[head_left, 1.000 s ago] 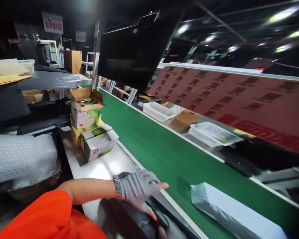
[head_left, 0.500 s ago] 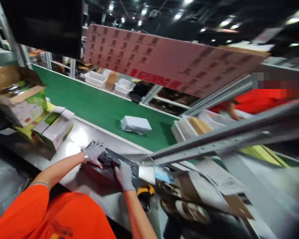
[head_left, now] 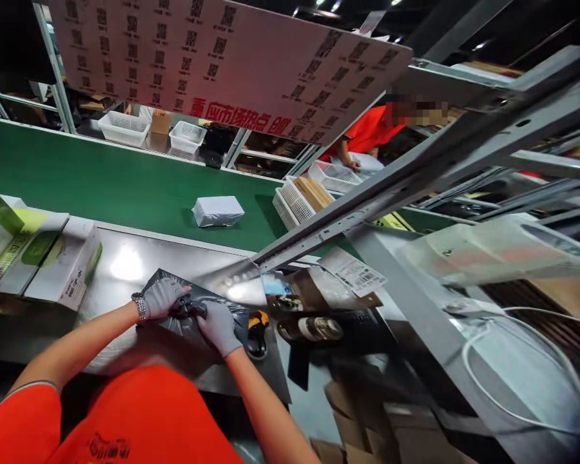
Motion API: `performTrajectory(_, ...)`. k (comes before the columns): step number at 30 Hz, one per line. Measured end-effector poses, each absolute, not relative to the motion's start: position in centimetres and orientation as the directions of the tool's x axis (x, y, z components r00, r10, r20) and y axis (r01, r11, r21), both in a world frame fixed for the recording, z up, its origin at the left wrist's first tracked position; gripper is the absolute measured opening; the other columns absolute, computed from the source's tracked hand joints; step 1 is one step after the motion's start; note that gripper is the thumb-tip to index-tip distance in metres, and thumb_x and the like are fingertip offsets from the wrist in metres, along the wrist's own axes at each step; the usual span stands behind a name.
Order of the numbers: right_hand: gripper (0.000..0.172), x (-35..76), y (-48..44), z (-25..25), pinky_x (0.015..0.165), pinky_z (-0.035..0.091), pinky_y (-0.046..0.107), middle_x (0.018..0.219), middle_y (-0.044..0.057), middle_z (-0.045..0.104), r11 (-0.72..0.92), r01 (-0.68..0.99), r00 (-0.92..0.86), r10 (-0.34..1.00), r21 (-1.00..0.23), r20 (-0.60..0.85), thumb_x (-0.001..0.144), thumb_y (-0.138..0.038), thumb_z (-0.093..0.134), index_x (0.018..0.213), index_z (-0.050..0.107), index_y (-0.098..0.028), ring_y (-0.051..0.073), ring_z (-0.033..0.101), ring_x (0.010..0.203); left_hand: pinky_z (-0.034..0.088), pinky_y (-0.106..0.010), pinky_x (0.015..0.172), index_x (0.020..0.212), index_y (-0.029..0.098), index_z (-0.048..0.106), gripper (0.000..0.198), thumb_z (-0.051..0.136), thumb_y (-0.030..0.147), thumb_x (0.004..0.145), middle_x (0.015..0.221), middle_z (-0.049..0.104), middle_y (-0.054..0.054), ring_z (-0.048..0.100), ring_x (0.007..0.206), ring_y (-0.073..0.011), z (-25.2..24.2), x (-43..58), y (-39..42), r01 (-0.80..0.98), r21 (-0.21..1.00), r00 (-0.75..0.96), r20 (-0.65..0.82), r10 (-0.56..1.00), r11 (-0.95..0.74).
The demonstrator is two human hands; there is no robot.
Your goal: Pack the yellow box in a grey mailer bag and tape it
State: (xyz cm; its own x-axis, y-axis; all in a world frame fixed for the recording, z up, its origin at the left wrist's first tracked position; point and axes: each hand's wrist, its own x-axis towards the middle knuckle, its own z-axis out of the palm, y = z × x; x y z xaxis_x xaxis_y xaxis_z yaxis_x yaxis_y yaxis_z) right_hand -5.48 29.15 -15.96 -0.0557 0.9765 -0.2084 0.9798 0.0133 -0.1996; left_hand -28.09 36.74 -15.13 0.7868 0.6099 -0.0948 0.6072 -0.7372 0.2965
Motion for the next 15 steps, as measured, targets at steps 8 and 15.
performTrajectory(8, 0.032, -5.4, 29.5, -16.5, 0.095, 0.054, 0.037, 0.113, 0.018, 0.087, -0.052, 0.956, -0.008, 0.979, -0.287, -0.204, 0.101, -0.041, 0.066, 0.106, 0.085, -0.016, 0.032, 0.080, 0.106, 0.052, -0.052, 0.113, 0.125, 0.012, 0.079, 0.033, 0.057, 0.014, 0.101, 0.126, 0.076, -0.020, 0.068, 0.123, -0.0366, -14.6, -26.2, 35.1, 0.696, 0.221, 0.713, -0.108, 0.692, -0.683)
performTrajectory(15, 0.089, 2.5, 24.2, -20.8, 0.127, 0.048, 0.054, 0.152, 0.024, 0.067, 0.110, 0.532, 0.361, 0.867, -0.839, 0.342, 0.087, -0.069, 0.071, 0.153, 0.055, -0.012, 0.037, 0.064, 0.142, 0.030, -0.061, 0.139, 0.157, 0.011, 0.066, 0.059, 0.063, 0.026, 0.100, 0.178, 0.048, -0.024, 0.039, 0.169, -0.0444, -15.7, -25.0, 31.3, 0.857, 0.152, 0.508, -0.077, 0.858, -0.493)
